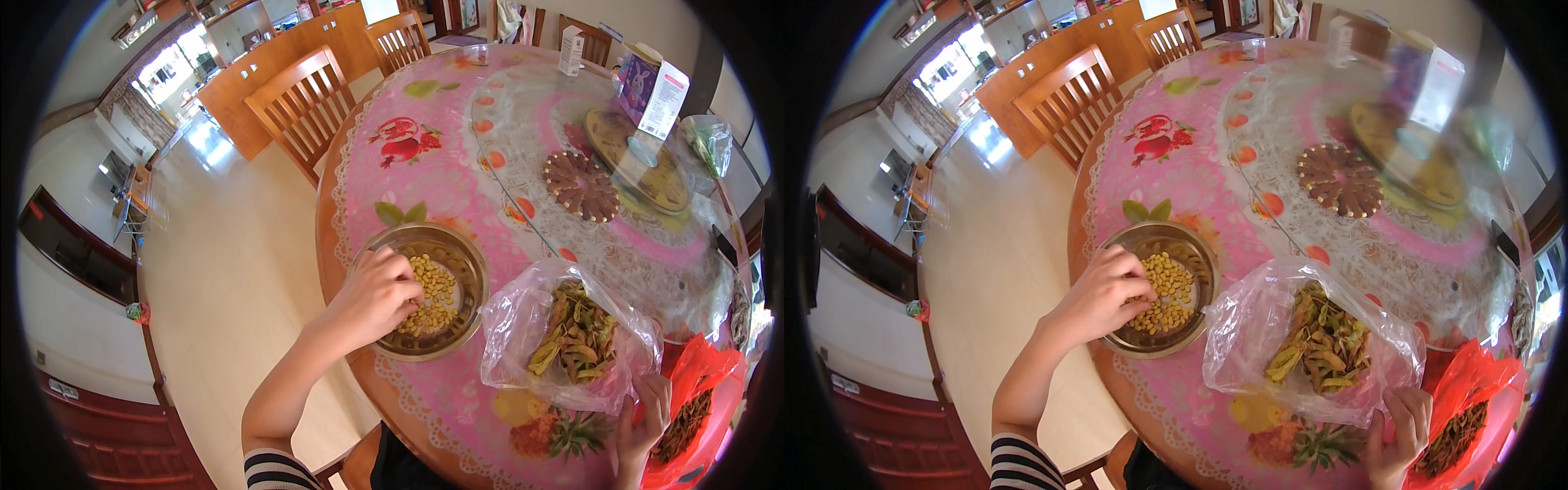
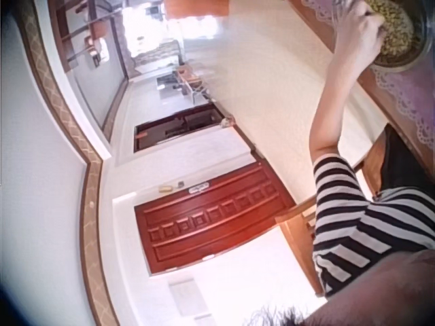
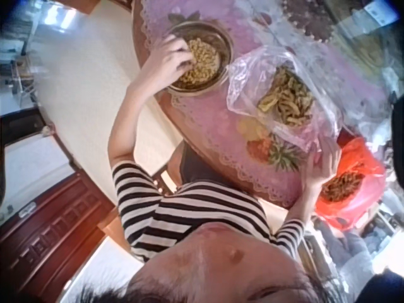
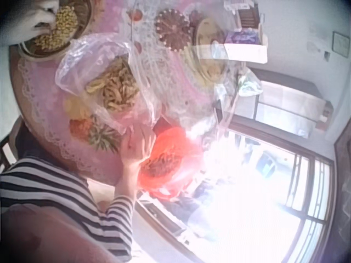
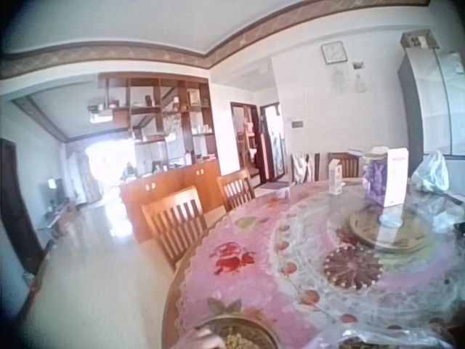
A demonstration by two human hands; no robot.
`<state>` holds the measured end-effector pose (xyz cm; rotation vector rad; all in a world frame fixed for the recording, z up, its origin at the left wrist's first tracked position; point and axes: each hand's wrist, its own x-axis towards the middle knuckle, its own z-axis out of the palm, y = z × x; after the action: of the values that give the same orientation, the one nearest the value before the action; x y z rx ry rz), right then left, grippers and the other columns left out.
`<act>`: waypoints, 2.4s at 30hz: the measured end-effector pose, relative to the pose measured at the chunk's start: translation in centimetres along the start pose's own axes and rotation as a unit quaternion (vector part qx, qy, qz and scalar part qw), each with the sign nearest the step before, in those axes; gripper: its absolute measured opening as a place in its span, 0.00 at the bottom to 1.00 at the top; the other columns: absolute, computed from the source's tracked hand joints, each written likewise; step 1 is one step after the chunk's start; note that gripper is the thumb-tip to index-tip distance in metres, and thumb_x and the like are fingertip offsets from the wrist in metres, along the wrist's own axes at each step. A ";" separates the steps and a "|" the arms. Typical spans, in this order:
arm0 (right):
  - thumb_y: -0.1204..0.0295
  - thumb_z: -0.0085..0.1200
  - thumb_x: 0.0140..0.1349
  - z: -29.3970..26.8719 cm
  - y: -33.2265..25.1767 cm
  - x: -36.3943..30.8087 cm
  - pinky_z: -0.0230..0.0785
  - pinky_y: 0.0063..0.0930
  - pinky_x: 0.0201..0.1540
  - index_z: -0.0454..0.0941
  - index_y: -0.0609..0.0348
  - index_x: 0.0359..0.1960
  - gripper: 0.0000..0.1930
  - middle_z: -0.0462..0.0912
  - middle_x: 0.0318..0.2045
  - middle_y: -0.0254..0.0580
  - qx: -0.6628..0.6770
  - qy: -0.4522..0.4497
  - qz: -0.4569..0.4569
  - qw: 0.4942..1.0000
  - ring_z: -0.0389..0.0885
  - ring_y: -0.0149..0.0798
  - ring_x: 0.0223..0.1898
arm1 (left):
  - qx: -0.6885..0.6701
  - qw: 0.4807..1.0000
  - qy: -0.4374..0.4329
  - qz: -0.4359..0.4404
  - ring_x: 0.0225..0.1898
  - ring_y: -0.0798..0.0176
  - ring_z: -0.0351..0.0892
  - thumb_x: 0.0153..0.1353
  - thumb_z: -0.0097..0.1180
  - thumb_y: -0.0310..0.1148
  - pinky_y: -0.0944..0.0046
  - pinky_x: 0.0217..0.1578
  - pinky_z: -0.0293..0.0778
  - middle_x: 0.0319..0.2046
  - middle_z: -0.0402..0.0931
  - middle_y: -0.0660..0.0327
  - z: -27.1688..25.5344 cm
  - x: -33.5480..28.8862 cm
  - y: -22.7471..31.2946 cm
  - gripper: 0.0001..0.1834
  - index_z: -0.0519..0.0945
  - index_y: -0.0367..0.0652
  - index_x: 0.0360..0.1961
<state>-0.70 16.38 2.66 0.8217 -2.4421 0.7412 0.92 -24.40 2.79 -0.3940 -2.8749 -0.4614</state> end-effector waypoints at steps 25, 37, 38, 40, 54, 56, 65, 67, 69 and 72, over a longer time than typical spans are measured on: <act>0.85 0.53 0.44 -1.8 1.3 -0.9 0.68 0.33 0.33 0.77 0.68 0.31 0.10 0.78 0.24 0.45 0.112 0.025 0.001 0.993 0.74 0.46 0.27 | -0.714 0.684 -0.026 -0.145 0.33 0.71 0.71 0.58 0.61 0.35 0.69 0.37 0.67 0.27 0.74 0.66 -0.4 0.1 0.0 0.08 0.76 0.43 0.32; 0.85 0.56 0.42 -3.8 0.4 -0.3 0.68 0.35 0.33 0.77 0.67 0.31 0.11 0.78 0.24 0.46 0.085 0.026 0.006 0.996 0.75 0.47 0.28 | -0.555 0.816 -0.028 -0.156 0.34 0.73 0.76 0.57 0.62 0.28 0.72 0.38 0.73 0.31 0.78 0.66 -0.4 2.7 8.5 0.05 0.78 0.40 0.33; 0.84 0.58 0.41 -3.9 0.2 -0.1 0.68 0.36 0.33 0.78 0.66 0.31 0.12 0.78 0.25 0.46 0.079 0.010 0.012 0.997 0.76 0.47 0.28 | -0.526 0.844 -0.021 -0.102 0.33 0.75 0.76 0.56 0.62 0.27 0.72 0.36 0.73 0.30 0.78 0.67 0.1 3.4 9.7 0.06 0.78 0.38 0.31; 0.83 0.58 0.42 -3.8 -0.3 0.2 0.69 0.37 0.33 0.78 0.65 0.32 0.12 0.78 0.27 0.46 0.066 0.008 -0.026 0.997 0.76 0.47 0.30 | -0.344 0.939 -0.026 0.002 0.32 0.68 0.78 0.54 0.61 0.26 0.70 0.35 0.73 0.27 0.78 0.63 1.3 4.8 11.6 0.06 0.78 0.36 0.32; 0.72 0.63 0.43 -1.8 2.0 0.5 0.63 0.39 0.47 0.74 0.59 0.43 0.22 0.76 0.29 0.40 -0.145 -0.103 -0.098 0.979 0.76 0.42 0.32 | 0.067 0.986 -0.147 0.044 0.59 0.45 0.63 0.39 0.73 0.41 0.48 0.58 0.63 0.56 0.65 0.50 3.5 5.2 12.9 0.52 0.57 0.49 0.66; 0.73 0.63 0.41 -3.7 2.3 -0.1 0.63 0.39 0.46 0.76 0.59 0.40 0.20 0.78 0.30 0.41 -0.077 -0.071 -0.083 0.991 0.75 0.44 0.34 | 0.050 0.988 -0.128 0.071 0.59 0.46 0.63 0.41 0.72 0.41 0.49 0.59 0.62 0.56 0.65 0.51 3.0 5.2 13.2 0.50 0.57 0.50 0.66; 0.82 0.56 0.43 -10.7 8.5 -6.7 0.65 0.43 0.38 0.73 0.64 0.28 0.09 0.75 0.29 0.49 -0.236 -0.120 0.253 0.930 0.74 0.52 0.36 | -0.086 0.979 -0.100 0.153 0.53 0.53 0.72 0.53 0.63 0.39 0.56 0.52 0.72 0.52 0.71 0.53 3.7 3.9 15.6 0.28 0.73 0.47 0.56; 0.82 0.57 0.41 -10.6 9.2 -7.8 0.65 0.43 0.39 0.72 0.63 0.29 0.11 0.74 0.31 0.49 -0.187 -0.121 0.240 0.945 0.73 0.53 0.38 | -0.069 0.972 -0.093 0.202 0.51 0.56 0.73 0.54 0.63 0.39 0.58 0.52 0.72 0.49 0.73 0.55 4.4 3.5 16.3 0.22 0.77 0.45 0.51; 0.82 0.57 0.40 -10.4 9.5 -8.4 0.65 0.43 0.38 0.72 0.63 0.29 0.11 0.74 0.30 0.49 -0.160 -0.123 0.248 0.947 0.73 0.53 0.37 | -0.091 0.972 -0.044 0.213 0.48 0.57 0.75 0.54 0.63 0.37 0.59 0.49 0.73 0.46 0.76 0.57 4.3 3.0 16.4 0.19 0.79 0.45 0.47; 0.83 0.57 0.38 -10.4 9.7 -8.5 0.66 0.41 0.36 0.71 0.64 0.25 0.10 0.73 0.28 0.48 -0.138 -0.099 0.245 0.954 0.73 0.52 0.33 | -0.112 0.978 0.028 0.174 0.45 0.59 0.76 0.53 0.64 0.34 0.60 0.46 0.73 0.42 0.78 0.59 2.7 2.2 15.1 0.17 0.81 0.44 0.44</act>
<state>1.62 32.77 2.36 0.1831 -2.8856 0.4753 2.78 -9.20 4.95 -0.8880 -2.6259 -0.7157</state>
